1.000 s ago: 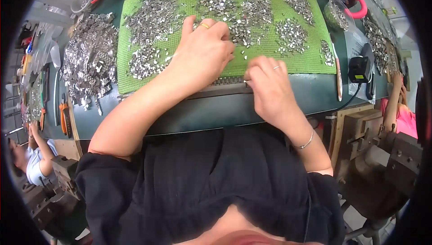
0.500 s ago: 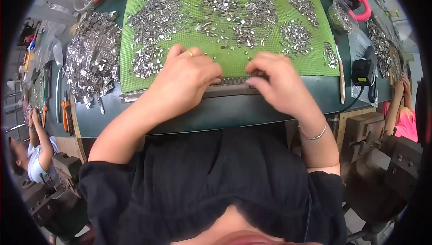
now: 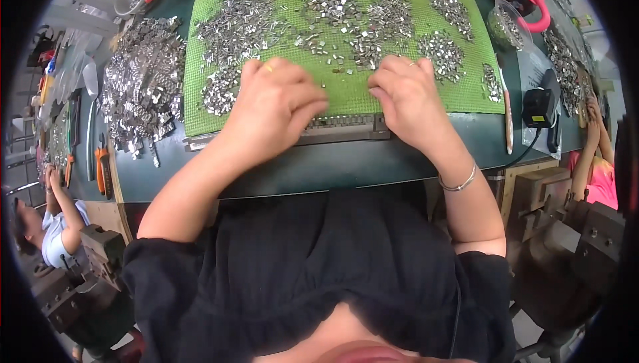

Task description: The person places small metal pieces into a metal fixture by hand, then inserts the fixture into a manual press machine and turns the wheel to press them.

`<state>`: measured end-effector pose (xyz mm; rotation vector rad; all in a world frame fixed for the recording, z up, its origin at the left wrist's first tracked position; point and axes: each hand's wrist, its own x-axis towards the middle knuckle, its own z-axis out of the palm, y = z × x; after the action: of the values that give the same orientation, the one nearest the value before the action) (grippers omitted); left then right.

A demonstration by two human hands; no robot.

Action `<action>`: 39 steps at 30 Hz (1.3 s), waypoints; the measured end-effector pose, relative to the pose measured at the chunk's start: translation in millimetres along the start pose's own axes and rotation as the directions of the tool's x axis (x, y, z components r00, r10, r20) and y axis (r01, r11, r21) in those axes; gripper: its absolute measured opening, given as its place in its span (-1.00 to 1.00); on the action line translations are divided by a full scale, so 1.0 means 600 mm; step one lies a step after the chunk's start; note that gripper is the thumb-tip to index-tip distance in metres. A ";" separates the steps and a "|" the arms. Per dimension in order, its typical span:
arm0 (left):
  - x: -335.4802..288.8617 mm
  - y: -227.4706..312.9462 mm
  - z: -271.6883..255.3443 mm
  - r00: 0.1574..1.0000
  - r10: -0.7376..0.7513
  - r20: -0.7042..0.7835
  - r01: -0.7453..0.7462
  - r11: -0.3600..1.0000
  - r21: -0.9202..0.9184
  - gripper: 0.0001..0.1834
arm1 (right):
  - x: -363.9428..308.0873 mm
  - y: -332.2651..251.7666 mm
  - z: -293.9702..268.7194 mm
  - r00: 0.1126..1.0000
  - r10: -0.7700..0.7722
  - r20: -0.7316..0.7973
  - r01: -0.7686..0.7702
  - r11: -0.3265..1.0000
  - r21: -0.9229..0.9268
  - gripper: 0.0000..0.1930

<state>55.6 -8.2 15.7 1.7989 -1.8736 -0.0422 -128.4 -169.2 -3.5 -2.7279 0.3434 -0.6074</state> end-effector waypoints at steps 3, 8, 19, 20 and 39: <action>0.024 -0.020 0.011 0.999 -0.006 0.036 0.002 0.994 0.113 -0.89 | 0.000 -0.008 0.000 1.000 0.023 -0.018 -0.023 1.000 0.013 -0.97; 0.034 -0.037 0.028 0.997 0.069 0.036 -0.071 0.997 0.041 -0.96 | -0.004 -0.062 0.007 0.997 0.062 0.049 -0.071 0.979 0.190 -0.95; -0.019 0.012 -0.019 0.998 0.007 0.062 -0.003 0.998 -0.055 -0.85 | -0.032 -0.065 0.031 0.989 -0.096 -0.109 0.114 0.979 0.172 -0.87; -0.025 0.019 -0.014 0.995 0.007 0.100 0.001 0.997 -0.075 -0.84 | -0.039 -0.065 0.027 0.988 -0.116 -0.101 0.131 0.978 0.160 -0.79; 0.070 -0.029 0.041 0.947 -0.273 0.171 0.190 0.903 0.386 -0.20 | -0.065 -0.072 0.013 0.997 -0.075 -0.008 0.075 0.997 -0.015 -0.51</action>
<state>63.1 -57.6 3.0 2.3566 -1.8987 0.0219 -152.2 -115.7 -8.8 -2.7632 0.2487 -0.6394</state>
